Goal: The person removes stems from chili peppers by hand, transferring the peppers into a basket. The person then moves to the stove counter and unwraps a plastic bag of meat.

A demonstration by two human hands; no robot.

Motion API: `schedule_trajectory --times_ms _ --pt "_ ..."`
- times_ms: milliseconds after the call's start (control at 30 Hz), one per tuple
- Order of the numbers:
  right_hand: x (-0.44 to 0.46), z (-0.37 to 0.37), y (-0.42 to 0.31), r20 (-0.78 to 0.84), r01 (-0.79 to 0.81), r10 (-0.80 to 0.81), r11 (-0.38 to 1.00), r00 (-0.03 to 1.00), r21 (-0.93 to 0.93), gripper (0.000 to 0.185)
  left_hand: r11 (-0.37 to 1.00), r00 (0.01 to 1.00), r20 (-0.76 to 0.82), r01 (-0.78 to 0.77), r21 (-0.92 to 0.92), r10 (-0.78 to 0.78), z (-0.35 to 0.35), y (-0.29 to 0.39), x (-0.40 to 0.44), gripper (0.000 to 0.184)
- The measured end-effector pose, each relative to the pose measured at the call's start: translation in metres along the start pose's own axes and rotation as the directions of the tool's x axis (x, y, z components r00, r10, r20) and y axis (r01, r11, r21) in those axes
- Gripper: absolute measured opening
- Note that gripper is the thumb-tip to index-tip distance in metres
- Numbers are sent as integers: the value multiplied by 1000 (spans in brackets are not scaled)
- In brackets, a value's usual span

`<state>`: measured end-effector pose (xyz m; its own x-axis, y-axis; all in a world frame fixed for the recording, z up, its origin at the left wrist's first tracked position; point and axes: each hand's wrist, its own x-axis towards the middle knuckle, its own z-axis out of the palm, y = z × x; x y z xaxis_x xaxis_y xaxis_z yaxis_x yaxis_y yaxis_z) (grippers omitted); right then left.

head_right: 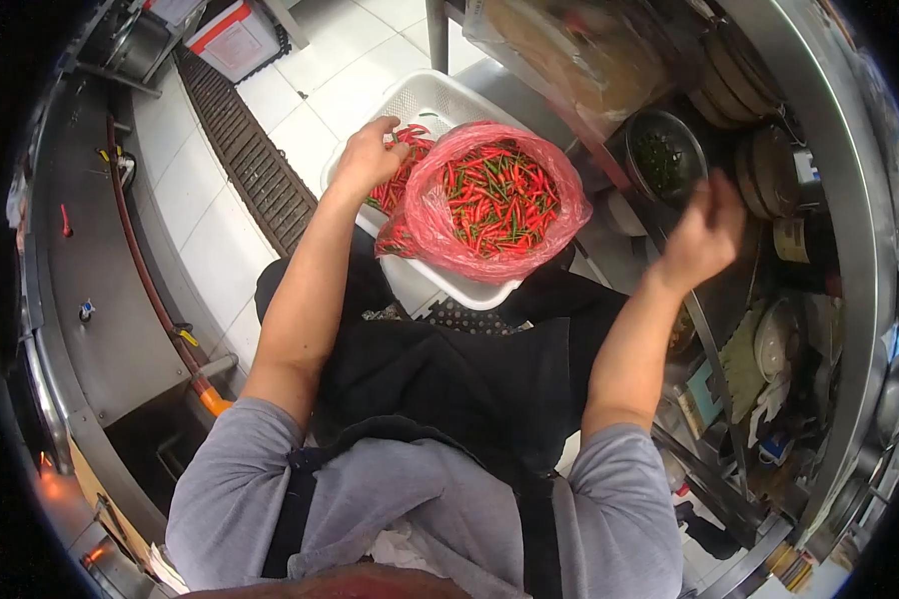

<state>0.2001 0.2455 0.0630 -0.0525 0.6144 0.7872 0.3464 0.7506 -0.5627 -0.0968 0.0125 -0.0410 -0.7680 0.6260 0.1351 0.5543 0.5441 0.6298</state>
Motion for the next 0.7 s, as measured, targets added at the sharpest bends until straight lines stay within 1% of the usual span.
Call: schedule_trajectory --times_ms 33,67,100,133,167,200,267,300,333,367,400,433,467,500,533,600,633,700 --pt "-16 4 -17 183 -162 145 983 972 82 22 998 999 -8 -41 -49 40 -3 4 1 36" --pt "-33 10 -35 367 -333 267 934 891 129 23 992 996 -17 -84 -96 83 -6 8 1 36" --pt "-46 20 -48 560 -274 176 957 810 95 23 992 997 -14 -82 -96 81 -8 12 1 36" --pt "-58 28 -56 724 -210 92 975 683 75 24 982 997 24 -64 -179 69 -9 18 1 34" --pt "-73 40 -56 783 -104 -24 988 622 113 23 965 996 65 -43 -260 62 -9 23 -1 31" --pt "-88 51 -51 827 0 -137 987 545 163 23 965 995 69 -49 -256 69 -7 28 -4 31" --pt "-105 69 -46 898 134 -166 984 408 121 21 956 969 197 -92 -280 151 -4 41 -10 28" --pt "-114 76 -38 916 193 -161 977 368 94 20 972 939 282 -149 -180 196 2 49 -17 25" --pt "-113 78 -41 955 245 -96 969 281 25 20 974 907 356 -214 -70 225 10 57 -25 23" --pt "-120 82 -36 948 279 -100 960 302 13 19 929 836 466 -363 74 290 11 67 -30 21" --pt "-121 83 -37 956 288 -84 958 281 -1 18 942 901 345 -317 113 262 35 54 -41 26" --pt "-122 84 -35 956 276 -91 961 278 11 17 916 885 373 -361 174 278 43 48 -44 26" --pt "-124 85 -35 953 259 -83 966 290 6 15 927 874 433 -326 186 220 35 57 -44 25" --pt "-129 86 -27 951 259 -107 965 290 29 14 929 884 381 -343 137 270 39 54 -44 23" --pt "-124 82 -36 955 251 -73 968 288 -2 13 925 884 340 -370 90 321 40 52 -43 20" --pt "-120 76 -41 938 183 -108 982 328 49 13 925 874 350 -377 51 336 41 51 -43 20" --pt "-117 74 -43 937 195 -115 979 329 52 13 925 877 339 -377 48 340 40 52 -43 20" --pt "-109 68 -50 858 86 -195 981 476 175 14 919 875 286 -389 -64 390 36 49 -46 25"
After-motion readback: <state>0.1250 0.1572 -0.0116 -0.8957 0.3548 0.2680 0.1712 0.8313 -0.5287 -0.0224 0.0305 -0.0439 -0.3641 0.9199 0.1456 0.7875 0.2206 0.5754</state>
